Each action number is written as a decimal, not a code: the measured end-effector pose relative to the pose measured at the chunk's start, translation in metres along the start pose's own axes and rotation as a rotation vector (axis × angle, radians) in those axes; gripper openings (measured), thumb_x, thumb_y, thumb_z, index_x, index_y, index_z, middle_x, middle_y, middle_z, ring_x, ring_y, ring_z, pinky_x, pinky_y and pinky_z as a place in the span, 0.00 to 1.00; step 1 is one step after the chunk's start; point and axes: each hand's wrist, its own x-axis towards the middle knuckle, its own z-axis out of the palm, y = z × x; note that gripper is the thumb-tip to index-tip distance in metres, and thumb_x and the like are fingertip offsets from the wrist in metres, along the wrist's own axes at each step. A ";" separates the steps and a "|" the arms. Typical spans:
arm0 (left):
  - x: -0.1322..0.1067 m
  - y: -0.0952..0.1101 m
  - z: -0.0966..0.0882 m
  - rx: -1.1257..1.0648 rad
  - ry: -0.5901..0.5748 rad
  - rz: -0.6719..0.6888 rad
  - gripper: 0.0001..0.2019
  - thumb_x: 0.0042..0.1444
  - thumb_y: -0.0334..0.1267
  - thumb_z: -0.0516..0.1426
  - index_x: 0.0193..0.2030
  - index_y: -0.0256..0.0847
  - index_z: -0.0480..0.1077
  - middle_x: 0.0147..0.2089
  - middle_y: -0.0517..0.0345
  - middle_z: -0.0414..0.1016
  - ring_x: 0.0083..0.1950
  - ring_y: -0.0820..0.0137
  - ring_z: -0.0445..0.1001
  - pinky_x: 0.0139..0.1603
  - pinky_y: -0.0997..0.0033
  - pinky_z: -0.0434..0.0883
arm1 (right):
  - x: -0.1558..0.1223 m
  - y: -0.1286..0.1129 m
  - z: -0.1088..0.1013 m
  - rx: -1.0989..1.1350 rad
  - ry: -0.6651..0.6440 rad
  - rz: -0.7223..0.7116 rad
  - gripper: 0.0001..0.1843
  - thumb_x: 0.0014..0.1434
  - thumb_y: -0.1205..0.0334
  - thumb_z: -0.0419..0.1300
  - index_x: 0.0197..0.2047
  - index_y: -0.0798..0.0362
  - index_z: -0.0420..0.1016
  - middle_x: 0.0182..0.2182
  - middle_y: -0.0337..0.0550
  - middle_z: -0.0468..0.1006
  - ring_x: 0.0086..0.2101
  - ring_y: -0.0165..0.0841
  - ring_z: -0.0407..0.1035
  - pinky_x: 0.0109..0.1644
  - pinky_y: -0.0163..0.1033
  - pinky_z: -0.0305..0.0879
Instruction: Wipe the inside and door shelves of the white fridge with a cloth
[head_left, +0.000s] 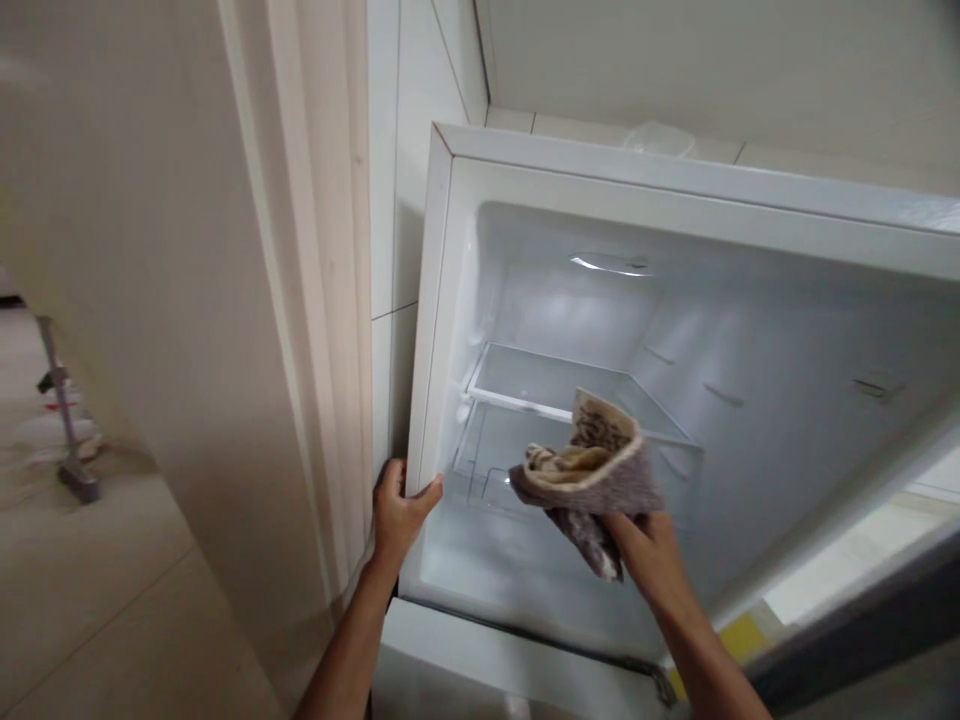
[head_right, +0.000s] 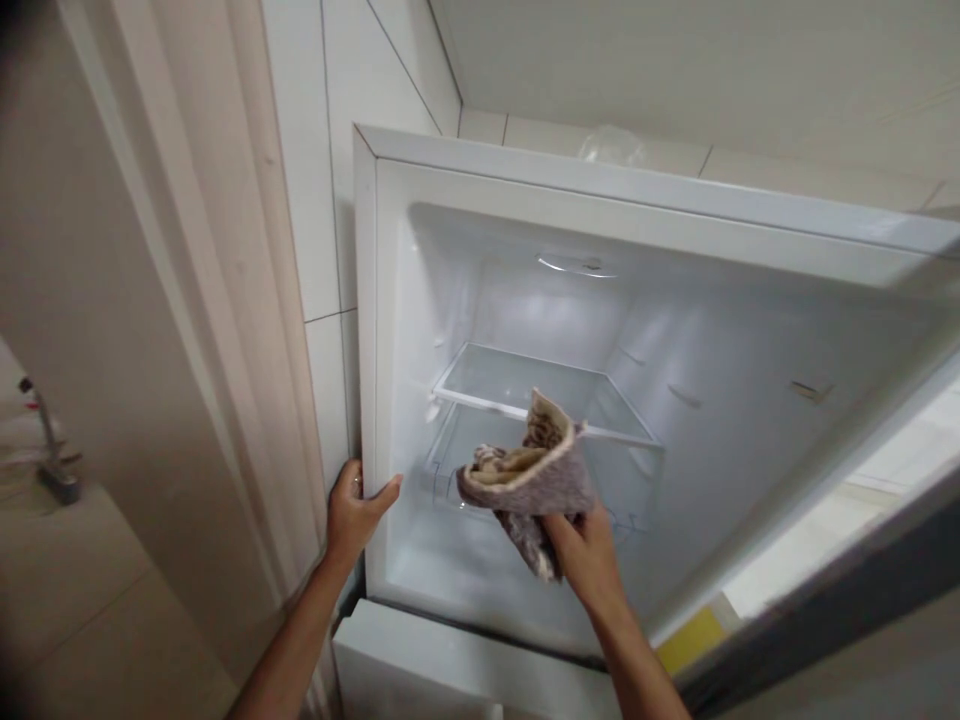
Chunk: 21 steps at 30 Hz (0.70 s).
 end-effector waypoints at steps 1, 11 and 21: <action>0.000 0.001 0.001 0.003 0.006 0.004 0.16 0.47 0.49 0.65 0.35 0.43 0.66 0.30 0.63 0.72 0.32 0.68 0.74 0.32 0.71 0.70 | 0.014 -0.004 0.008 -0.038 -0.047 -0.077 0.22 0.57 0.49 0.62 0.53 0.48 0.80 0.52 0.51 0.81 0.52 0.51 0.76 0.62 0.64 0.71; -0.002 0.011 -0.001 0.050 0.040 0.007 0.14 0.46 0.48 0.64 0.34 0.44 0.68 0.30 0.62 0.75 0.32 0.66 0.76 0.33 0.69 0.72 | 0.096 0.003 0.117 -0.572 -0.631 -0.308 0.31 0.59 0.70 0.54 0.66 0.53 0.66 0.64 0.55 0.70 0.61 0.42 0.67 0.68 0.49 0.63; -0.007 -0.007 0.016 0.300 0.311 0.296 0.11 0.50 0.45 0.64 0.35 0.44 0.70 0.27 0.58 0.79 0.24 0.65 0.77 0.26 0.70 0.71 | 0.157 0.027 0.183 -0.560 -0.675 -0.167 0.15 0.65 0.63 0.57 0.53 0.56 0.76 0.54 0.50 0.80 0.53 0.41 0.73 0.55 0.38 0.66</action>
